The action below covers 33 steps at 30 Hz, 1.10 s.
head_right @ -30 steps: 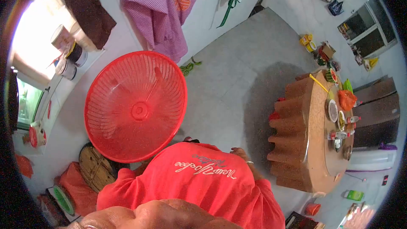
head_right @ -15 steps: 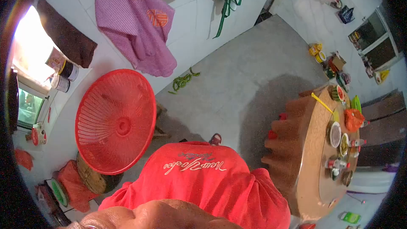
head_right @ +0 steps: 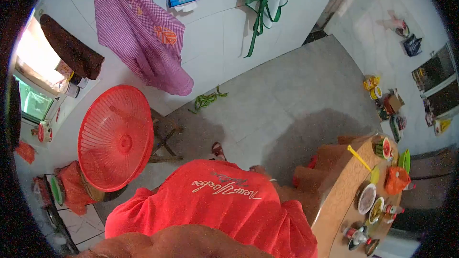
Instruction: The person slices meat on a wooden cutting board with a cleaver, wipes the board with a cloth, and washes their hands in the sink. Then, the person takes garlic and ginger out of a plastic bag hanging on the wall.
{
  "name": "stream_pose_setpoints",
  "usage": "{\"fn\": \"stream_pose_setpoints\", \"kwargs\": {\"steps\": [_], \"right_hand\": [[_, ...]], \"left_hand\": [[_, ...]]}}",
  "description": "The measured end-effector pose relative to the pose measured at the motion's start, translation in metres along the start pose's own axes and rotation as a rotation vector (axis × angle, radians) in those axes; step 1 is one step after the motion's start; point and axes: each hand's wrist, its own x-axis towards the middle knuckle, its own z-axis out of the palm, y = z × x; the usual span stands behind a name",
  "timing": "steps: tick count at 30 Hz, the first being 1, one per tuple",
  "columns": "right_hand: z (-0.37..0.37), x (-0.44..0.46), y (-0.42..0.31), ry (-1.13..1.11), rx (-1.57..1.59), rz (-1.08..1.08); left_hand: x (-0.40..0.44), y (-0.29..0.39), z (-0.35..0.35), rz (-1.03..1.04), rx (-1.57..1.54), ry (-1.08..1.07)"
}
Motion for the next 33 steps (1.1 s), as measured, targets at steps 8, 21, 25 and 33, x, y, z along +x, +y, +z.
{"fn": "stream_pose_setpoints", "kwargs": {"steps": [8,21,25,33], "right_hand": [[-0.229,0.052,-0.178,0.378,-0.132,-0.520],[-0.487,0.028,-0.499,0.786,-0.221,-1.137],[-0.560,0.020,-0.567,0.971,-0.270,-1.341],[-0.623,0.046,-0.640,0.738,-0.142,-1.262]], "left_hand": [[0.115,0.009,-0.058,0.036,-0.158,0.159],[0.247,-0.031,-0.147,0.064,-0.380,0.361],[0.274,-0.035,-0.158,0.057,-0.440,0.432],[0.324,-0.034,-0.169,-0.175,-0.726,0.537]]}}
